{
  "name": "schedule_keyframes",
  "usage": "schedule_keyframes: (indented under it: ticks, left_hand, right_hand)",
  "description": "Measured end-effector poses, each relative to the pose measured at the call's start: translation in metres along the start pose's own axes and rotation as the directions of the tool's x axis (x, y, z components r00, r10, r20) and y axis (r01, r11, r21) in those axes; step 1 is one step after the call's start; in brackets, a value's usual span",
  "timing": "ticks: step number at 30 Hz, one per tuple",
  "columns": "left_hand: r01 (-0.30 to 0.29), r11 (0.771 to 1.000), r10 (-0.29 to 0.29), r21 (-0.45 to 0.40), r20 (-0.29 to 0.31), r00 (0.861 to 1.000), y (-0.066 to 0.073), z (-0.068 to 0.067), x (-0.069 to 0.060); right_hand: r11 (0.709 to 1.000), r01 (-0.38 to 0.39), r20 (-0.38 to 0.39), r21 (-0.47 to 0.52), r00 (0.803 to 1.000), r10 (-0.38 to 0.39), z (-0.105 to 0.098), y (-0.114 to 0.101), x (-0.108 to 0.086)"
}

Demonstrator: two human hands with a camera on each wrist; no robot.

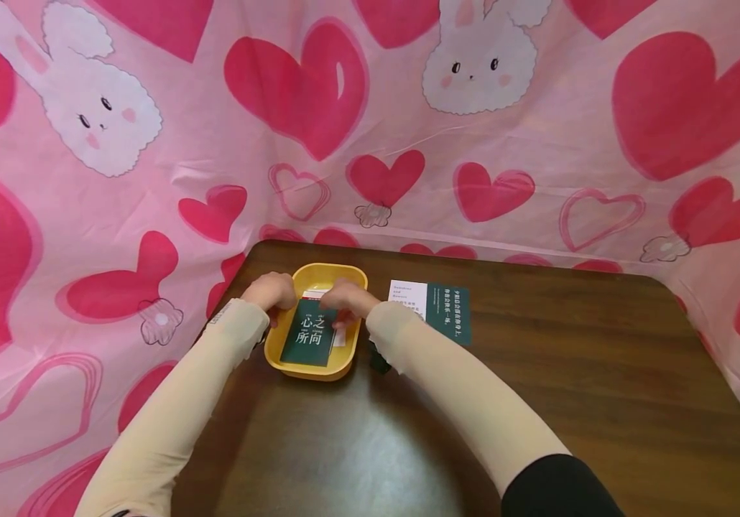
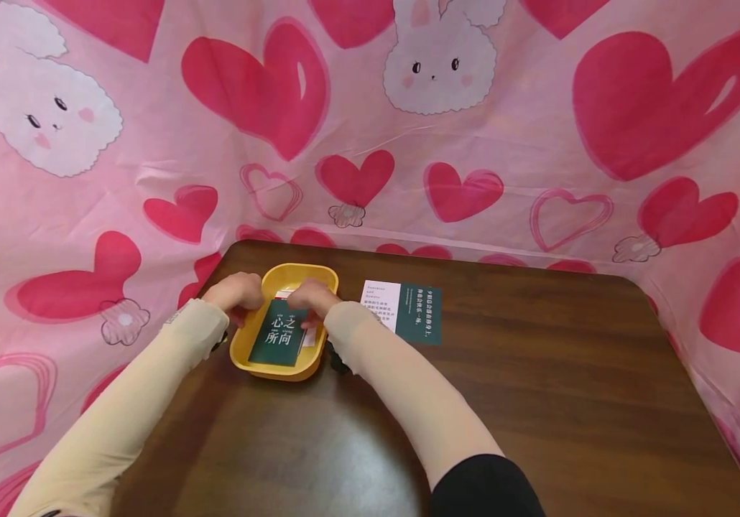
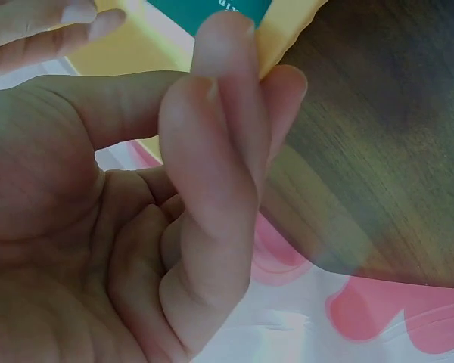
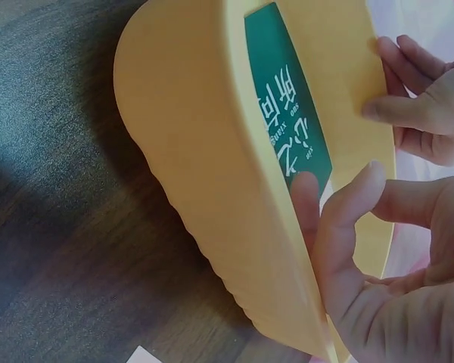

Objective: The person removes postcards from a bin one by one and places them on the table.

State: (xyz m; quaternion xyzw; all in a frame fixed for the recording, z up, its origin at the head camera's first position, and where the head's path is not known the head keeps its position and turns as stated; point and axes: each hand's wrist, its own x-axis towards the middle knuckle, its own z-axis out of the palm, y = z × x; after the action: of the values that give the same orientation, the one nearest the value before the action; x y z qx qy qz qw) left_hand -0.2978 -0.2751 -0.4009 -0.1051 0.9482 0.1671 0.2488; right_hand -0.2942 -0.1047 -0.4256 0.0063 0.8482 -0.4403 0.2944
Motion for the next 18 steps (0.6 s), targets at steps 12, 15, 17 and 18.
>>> schedule_keyframes:
  ticks: [12, 15, 17, 18]
  left_hand:
    - [-0.005, 1.000, 0.005, 0.023, -0.008, 1.000, -0.0019, 0.0012, 0.0019]
    - [-0.006, 0.999, 0.006, 0.032, -0.009, 1.000, -0.0013, 0.0014, 0.0022]
    - [-0.006, 0.999, 0.007, 0.033, -0.010, 1.000, -0.0012, 0.0016, 0.0023]
    - [-0.006, 1.000, 0.006, 0.031, -0.011, 1.000, -0.0011, 0.0017, 0.0025]
  right_hand:
    - [1.000, 0.017, -0.100, 0.001, 0.995, -0.017, -0.0002, 0.0006, 0.0057]
    - [0.999, 0.030, -0.093, 0.038, 0.995, -0.027, 0.0002, 0.0018, 0.0021]
    - [0.996, 0.042, -0.086, 0.073, 0.996, -0.036, 0.0010, 0.0021, 0.0000]
    - [0.995, 0.044, -0.082, 0.086, 0.996, -0.037, 0.0015, 0.0019, -0.0004]
